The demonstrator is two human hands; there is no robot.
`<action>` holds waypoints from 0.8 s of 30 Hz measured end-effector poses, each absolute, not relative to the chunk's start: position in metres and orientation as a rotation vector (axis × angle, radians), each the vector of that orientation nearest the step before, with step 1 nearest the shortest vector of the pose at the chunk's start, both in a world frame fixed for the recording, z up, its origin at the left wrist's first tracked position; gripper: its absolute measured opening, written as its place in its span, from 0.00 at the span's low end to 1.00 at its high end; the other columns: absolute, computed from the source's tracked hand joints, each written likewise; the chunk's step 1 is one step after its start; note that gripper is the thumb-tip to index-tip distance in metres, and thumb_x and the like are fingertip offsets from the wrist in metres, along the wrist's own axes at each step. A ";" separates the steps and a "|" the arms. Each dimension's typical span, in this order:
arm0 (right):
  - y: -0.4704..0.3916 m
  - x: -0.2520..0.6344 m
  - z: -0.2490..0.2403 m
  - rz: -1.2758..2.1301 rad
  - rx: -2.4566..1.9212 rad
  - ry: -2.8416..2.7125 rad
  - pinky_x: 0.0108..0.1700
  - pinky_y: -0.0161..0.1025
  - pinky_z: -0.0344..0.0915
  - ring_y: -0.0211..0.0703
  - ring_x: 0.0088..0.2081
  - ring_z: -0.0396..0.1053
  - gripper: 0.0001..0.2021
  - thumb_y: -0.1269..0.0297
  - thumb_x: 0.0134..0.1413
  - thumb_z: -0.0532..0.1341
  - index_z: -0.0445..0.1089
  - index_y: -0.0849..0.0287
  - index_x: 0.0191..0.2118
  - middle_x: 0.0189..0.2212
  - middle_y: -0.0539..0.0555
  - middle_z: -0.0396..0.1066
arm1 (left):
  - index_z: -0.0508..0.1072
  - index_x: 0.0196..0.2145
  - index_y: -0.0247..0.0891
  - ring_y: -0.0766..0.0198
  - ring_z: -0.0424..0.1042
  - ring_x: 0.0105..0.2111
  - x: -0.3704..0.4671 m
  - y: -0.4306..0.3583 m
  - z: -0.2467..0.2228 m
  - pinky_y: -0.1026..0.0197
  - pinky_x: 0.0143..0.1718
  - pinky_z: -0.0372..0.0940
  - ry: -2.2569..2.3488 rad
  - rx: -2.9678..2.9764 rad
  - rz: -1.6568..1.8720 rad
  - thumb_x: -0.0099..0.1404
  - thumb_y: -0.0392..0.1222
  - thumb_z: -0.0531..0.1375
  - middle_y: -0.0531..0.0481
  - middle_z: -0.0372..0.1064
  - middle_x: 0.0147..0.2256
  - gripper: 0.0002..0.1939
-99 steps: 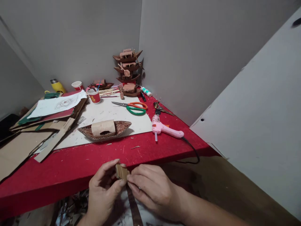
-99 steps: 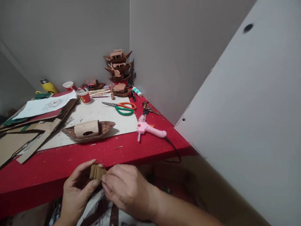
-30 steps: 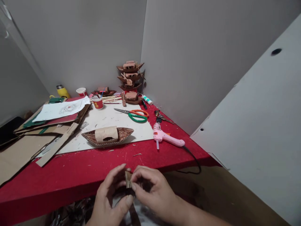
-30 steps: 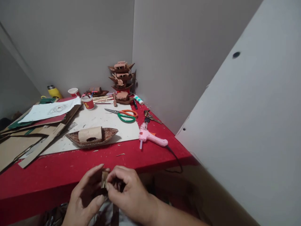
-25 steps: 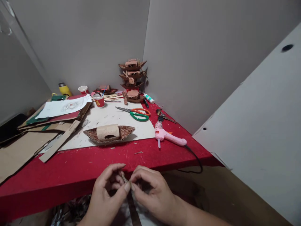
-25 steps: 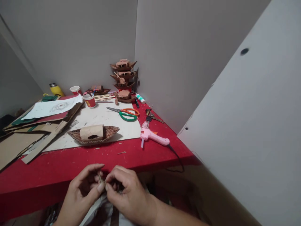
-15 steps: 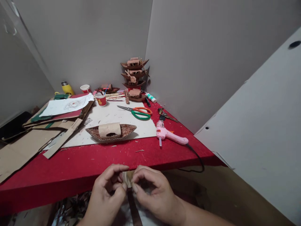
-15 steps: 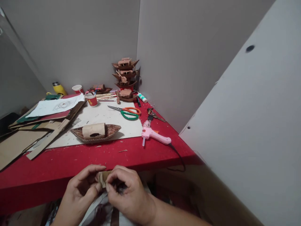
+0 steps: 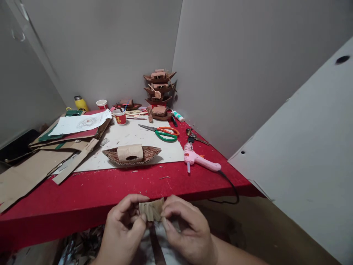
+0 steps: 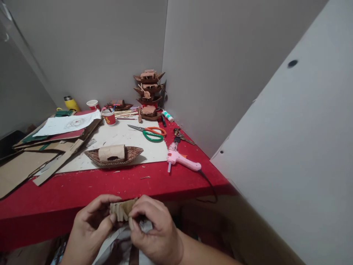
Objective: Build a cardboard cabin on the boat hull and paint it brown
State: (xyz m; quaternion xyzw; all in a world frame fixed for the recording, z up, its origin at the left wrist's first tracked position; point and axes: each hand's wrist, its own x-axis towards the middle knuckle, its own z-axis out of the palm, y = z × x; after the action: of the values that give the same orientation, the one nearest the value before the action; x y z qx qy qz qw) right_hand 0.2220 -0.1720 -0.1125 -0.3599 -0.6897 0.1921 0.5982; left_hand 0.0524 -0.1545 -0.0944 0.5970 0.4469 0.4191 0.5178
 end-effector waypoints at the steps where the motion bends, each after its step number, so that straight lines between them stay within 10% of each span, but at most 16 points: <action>1: -0.172 0.222 -0.113 0.459 -0.838 -1.578 0.29 0.33 0.64 0.37 0.26 0.66 0.08 0.77 0.51 0.58 0.66 0.56 0.33 0.25 0.49 0.67 | 0.75 0.40 0.35 0.65 0.73 0.27 0.051 -0.155 -0.095 0.67 0.29 0.69 1.083 1.443 1.036 0.58 0.34 0.60 0.49 0.75 0.29 0.11; 24: -0.167 0.222 -0.106 0.218 -0.914 -2.103 0.30 0.37 0.61 0.41 0.27 0.64 0.09 0.74 0.63 0.51 0.65 0.58 0.33 0.25 0.53 0.69 | 0.76 0.45 0.38 0.63 0.78 0.34 0.047 -0.154 -0.105 0.67 0.37 0.72 1.047 1.837 1.028 0.63 0.33 0.60 0.50 0.80 0.36 0.13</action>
State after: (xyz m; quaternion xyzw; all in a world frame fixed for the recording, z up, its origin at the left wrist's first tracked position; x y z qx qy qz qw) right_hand 0.2220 -0.1671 -0.1060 -0.3624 -0.8340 0.0863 0.4069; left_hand 0.0469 -0.1543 -0.1053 0.7212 0.4109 0.4036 0.3849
